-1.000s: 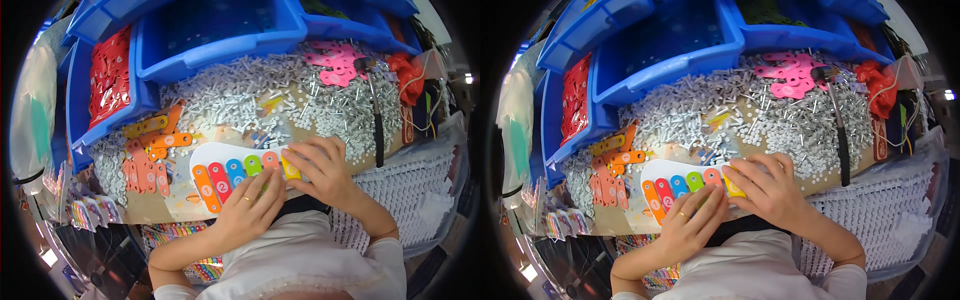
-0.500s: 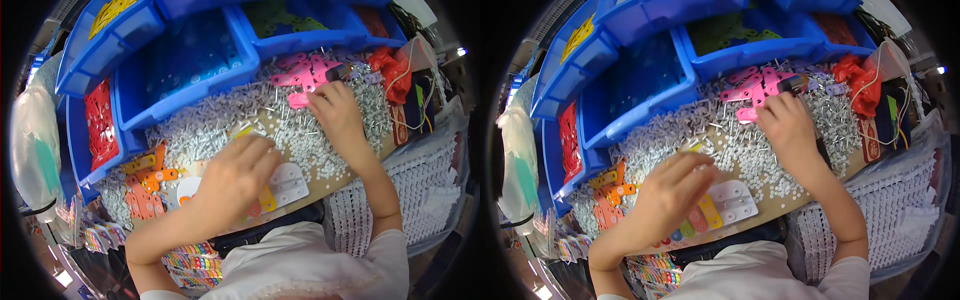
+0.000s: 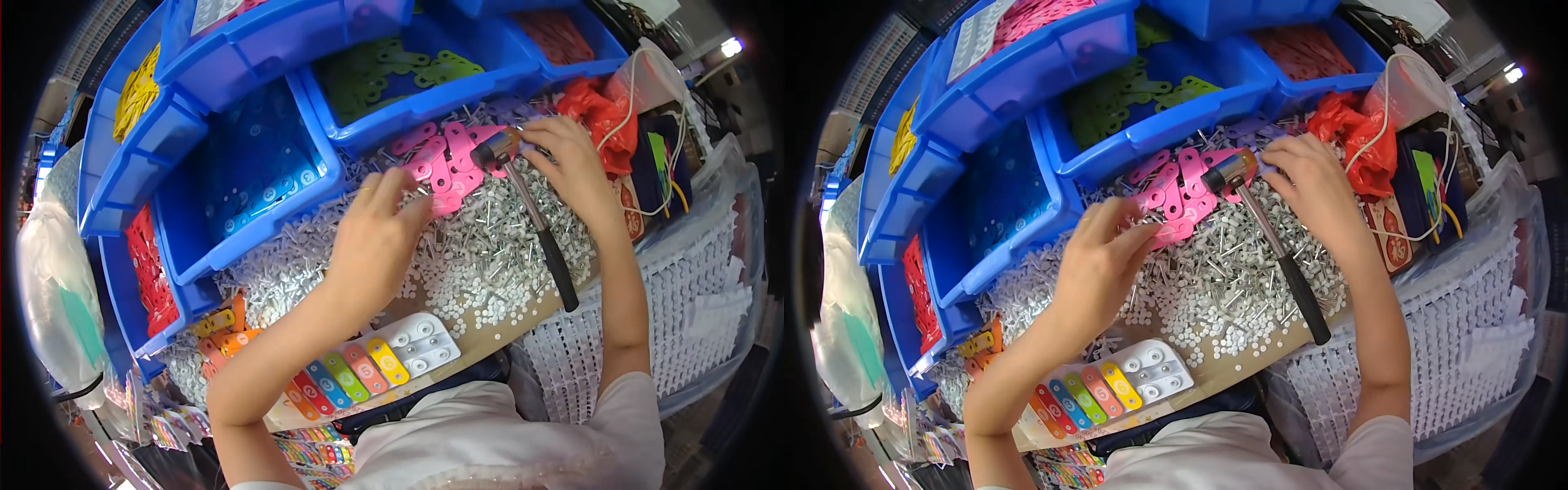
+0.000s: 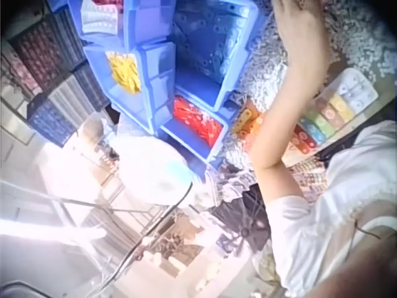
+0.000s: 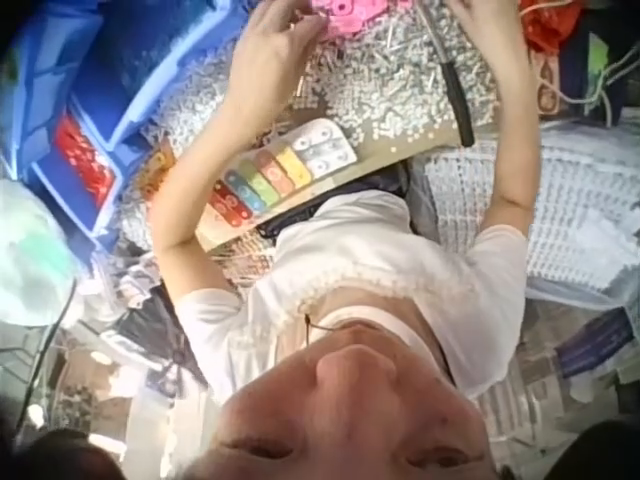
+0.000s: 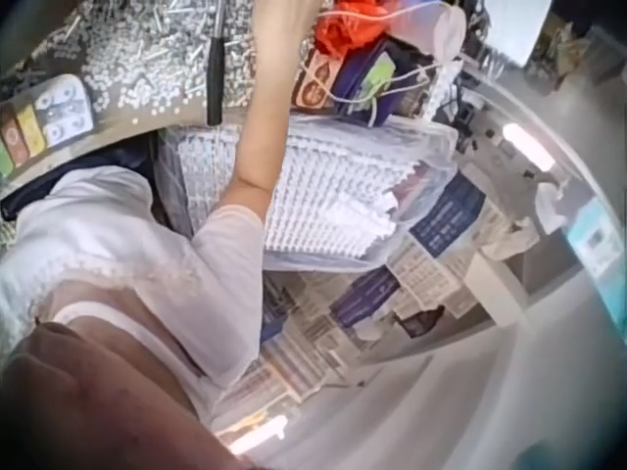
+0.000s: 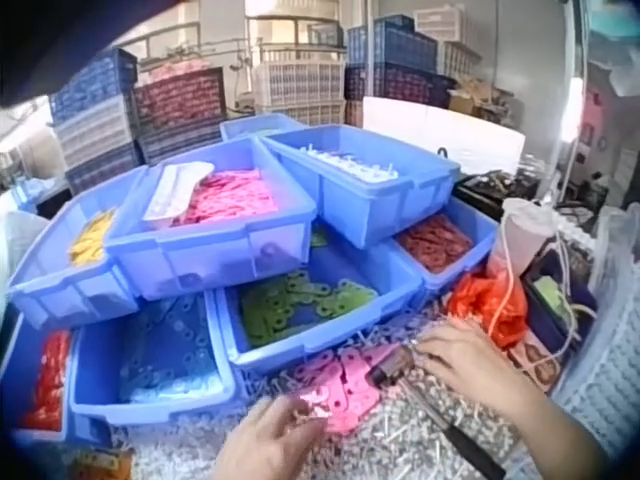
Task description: Assembling plastic toy xylophones and testing the keys with a mallet in a factory setting.
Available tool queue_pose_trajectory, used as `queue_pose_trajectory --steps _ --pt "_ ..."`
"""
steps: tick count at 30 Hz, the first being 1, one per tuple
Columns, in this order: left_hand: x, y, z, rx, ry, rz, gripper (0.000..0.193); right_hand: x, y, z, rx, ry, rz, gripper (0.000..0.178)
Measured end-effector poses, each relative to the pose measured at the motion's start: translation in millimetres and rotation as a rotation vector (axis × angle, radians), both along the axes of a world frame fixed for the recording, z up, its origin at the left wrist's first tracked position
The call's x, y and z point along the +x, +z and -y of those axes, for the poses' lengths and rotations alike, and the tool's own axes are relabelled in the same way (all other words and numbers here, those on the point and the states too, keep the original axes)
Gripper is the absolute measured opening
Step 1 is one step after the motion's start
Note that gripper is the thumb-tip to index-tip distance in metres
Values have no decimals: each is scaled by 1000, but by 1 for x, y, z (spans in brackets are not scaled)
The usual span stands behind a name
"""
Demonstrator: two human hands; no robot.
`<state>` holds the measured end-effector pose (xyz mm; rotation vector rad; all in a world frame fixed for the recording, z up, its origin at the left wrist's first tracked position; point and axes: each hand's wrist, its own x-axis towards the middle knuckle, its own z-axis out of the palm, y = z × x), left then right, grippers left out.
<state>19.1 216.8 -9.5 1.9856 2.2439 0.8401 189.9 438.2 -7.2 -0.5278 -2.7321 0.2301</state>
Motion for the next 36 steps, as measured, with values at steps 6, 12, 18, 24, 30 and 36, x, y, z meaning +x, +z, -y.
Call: queue_pose_trajectory --steps 6,12,18,24,30,36 --pt "10 43 70 74 336 586 31 13 -2 2 247 124 -2 19" --pt "40 38 141 104 205 207 27 47 8 69 -311 -274 -341 10" --pt "91 13 150 61 52 -169 33 42 6 172 -574 153 -252 19" --pt "106 -1 149 108 50 -177 27 52 0 192 -190 415 -180 22" --pt "111 0 146 14 89 -58 32 54 -3 195 -150 466 -161 31" --pt "107 0 143 -5 81 -18 28 56 -5 191 -108 456 -144 38"
